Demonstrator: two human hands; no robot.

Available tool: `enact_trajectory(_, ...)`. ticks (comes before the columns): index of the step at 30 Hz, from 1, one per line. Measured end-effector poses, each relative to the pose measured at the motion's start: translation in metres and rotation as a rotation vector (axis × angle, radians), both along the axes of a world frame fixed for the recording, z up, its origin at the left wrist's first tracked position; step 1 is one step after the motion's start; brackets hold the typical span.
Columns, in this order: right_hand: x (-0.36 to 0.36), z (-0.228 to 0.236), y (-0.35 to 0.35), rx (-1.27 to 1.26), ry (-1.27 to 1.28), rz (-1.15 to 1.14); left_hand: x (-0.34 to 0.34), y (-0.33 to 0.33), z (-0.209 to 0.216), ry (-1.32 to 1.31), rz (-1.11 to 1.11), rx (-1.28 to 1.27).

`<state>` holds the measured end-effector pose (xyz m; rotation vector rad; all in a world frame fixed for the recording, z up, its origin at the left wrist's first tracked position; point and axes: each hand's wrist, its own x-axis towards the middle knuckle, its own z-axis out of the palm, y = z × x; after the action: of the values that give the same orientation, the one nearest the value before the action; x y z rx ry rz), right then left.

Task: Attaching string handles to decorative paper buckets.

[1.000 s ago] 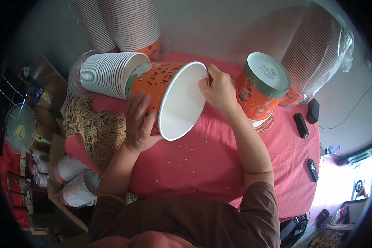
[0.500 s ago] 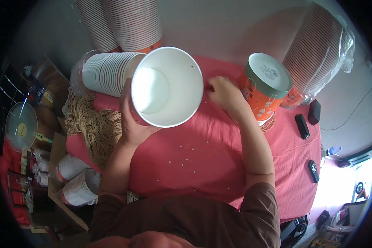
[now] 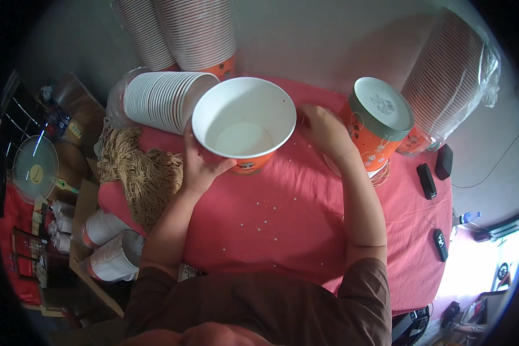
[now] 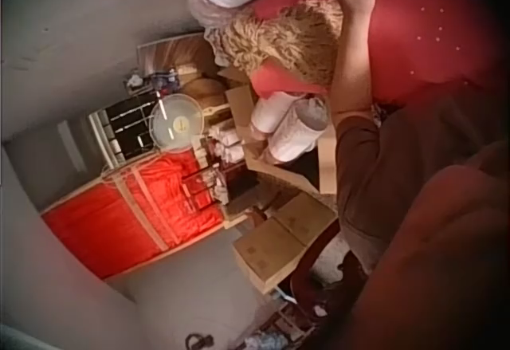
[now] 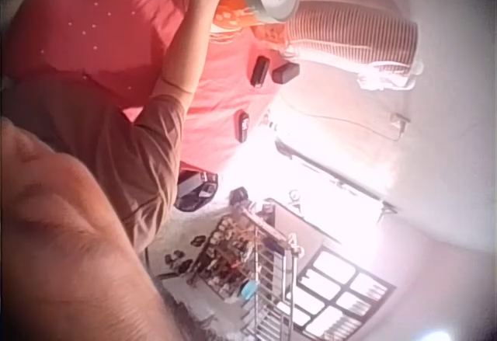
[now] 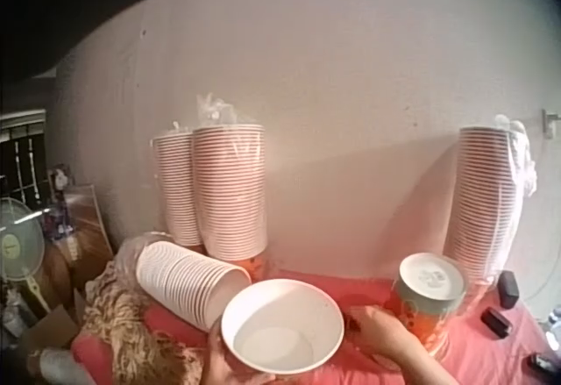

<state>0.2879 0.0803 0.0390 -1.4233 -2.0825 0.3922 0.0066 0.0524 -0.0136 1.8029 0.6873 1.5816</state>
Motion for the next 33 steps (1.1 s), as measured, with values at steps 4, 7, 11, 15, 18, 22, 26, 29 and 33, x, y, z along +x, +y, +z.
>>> enact_trajectory(4,0.001,0.006,-0.009,0.348,-0.117,-0.168,0.009,0.003,-0.008,-0.031,-0.008,-0.026)
enact_trajectory(7,-0.02,0.028,-0.034,0.42,-0.077,-0.136,0.013,0.0,-0.02,-0.032,0.045,-0.027)
enact_trajectory(11,-0.047,0.033,-0.062,0.419,-0.009,0.158,0.026,-0.006,-0.03,-0.03,0.066,-0.116)
enact_trajectory(15,-0.07,0.025,-0.071,0.411,-0.092,0.418,0.039,-0.019,-0.026,-0.11,0.013,-0.184)
enact_trajectory(18,-0.076,0.014,-0.073,0.348,-0.075,0.42,0.032,-0.029,-0.025,0.197,0.136,-0.157)
enact_trajectory(22,-0.071,0.015,-0.073,0.277,-0.152,0.409,0.0,-0.049,-0.001,0.436,0.15,0.042)
enact_trajectory(26,-0.067,0.018,-0.075,0.22,-0.232,0.426,-0.06,-0.048,0.011,0.381,0.331,-0.192)
enact_trajectory(29,-0.072,0.013,-0.075,0.223,-0.359,0.389,-0.105,-0.026,0.002,0.649,0.65,-0.012)
enact_trajectory(33,-0.074,0.009,-0.074,0.322,-0.474,0.356,-0.111,0.002,-0.016,0.964,0.688,0.156)
